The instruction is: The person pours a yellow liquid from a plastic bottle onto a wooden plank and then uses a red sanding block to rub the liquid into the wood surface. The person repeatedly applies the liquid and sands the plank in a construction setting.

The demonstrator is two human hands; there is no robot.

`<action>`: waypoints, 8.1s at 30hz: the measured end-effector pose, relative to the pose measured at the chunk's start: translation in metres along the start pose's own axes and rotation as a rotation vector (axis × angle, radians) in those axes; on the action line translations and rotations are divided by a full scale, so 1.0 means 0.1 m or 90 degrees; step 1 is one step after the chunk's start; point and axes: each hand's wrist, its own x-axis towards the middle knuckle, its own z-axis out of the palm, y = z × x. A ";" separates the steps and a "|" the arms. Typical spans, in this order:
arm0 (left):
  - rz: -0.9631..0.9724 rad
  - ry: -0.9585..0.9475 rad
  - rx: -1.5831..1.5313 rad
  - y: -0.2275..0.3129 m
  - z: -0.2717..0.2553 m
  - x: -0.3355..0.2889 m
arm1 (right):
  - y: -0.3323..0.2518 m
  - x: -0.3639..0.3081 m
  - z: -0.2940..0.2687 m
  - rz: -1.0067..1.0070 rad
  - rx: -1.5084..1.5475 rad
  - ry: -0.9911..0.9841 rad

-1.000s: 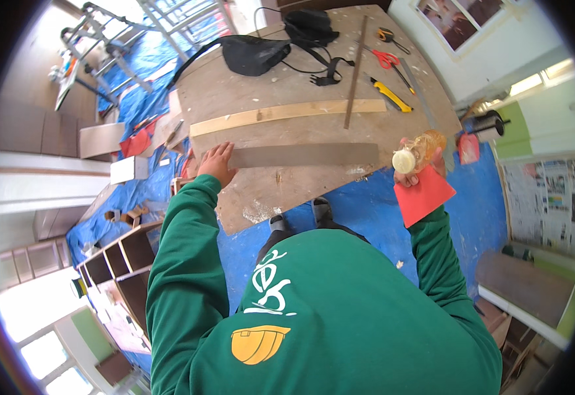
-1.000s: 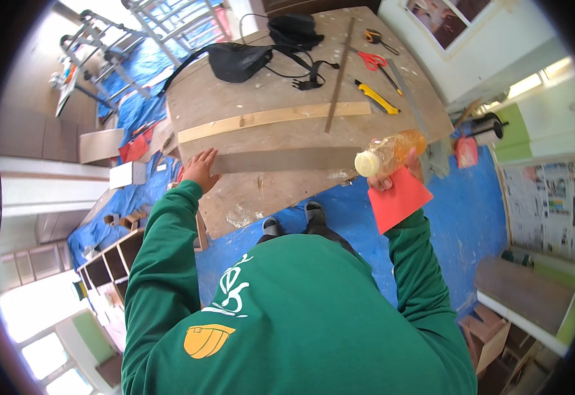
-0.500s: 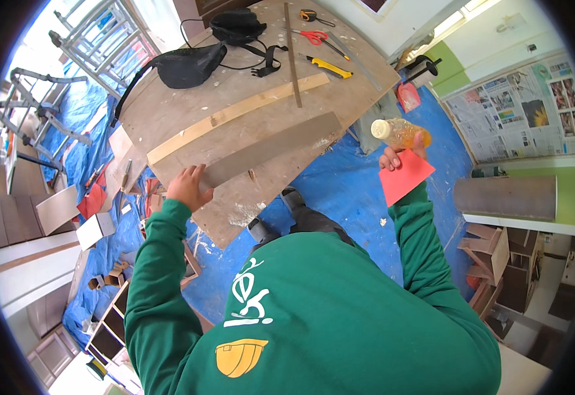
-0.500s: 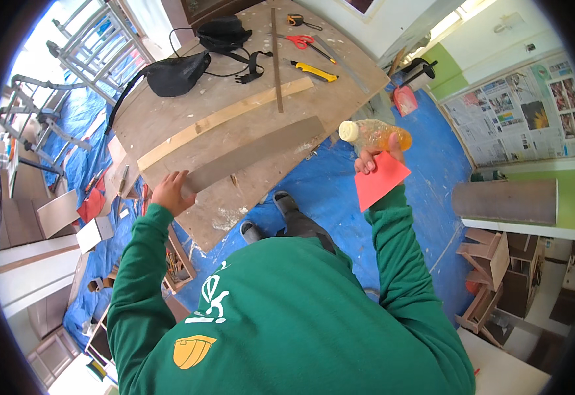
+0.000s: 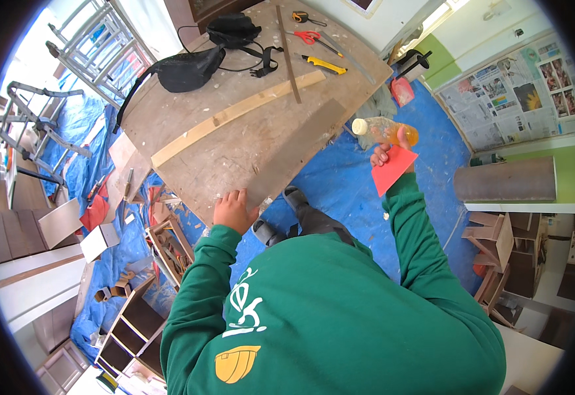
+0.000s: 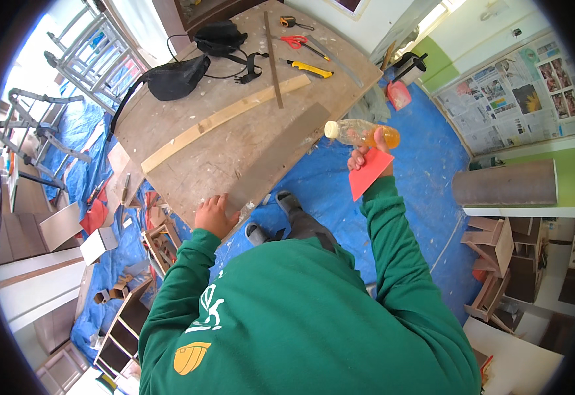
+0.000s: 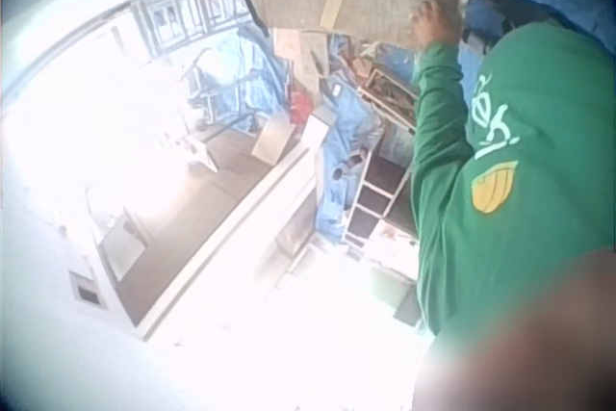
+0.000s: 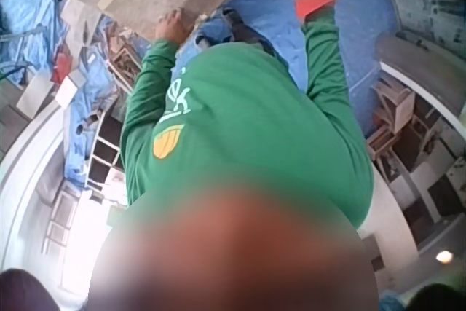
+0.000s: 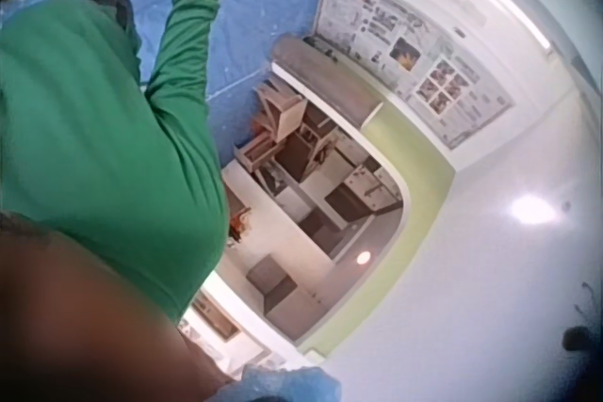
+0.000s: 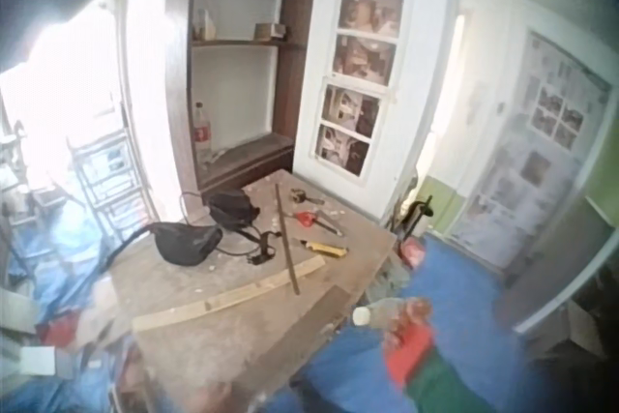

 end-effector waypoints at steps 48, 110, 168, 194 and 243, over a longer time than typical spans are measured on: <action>-0.631 0.176 -0.519 -1.55 1.76 -2.78 | 0.25 0.90 0.49 -0.335 -0.290 0.160; -0.731 0.002 -0.648 -1.29 1.88 -3.07 | 0.12 1.33 0.29 -0.134 -0.361 0.114; -0.785 0.028 -0.732 -1.34 2.11 -3.22 | 0.58 1.98 -0.20 -0.217 -0.290 0.186; -0.803 0.030 -0.693 -1.16 1.88 -3.37 | 0.41 2.56 -0.52 -0.396 -0.224 0.222; -0.777 0.043 -0.733 -1.11 2.27 -3.54 | 1.25 1.17 0.19 -0.187 -0.347 0.117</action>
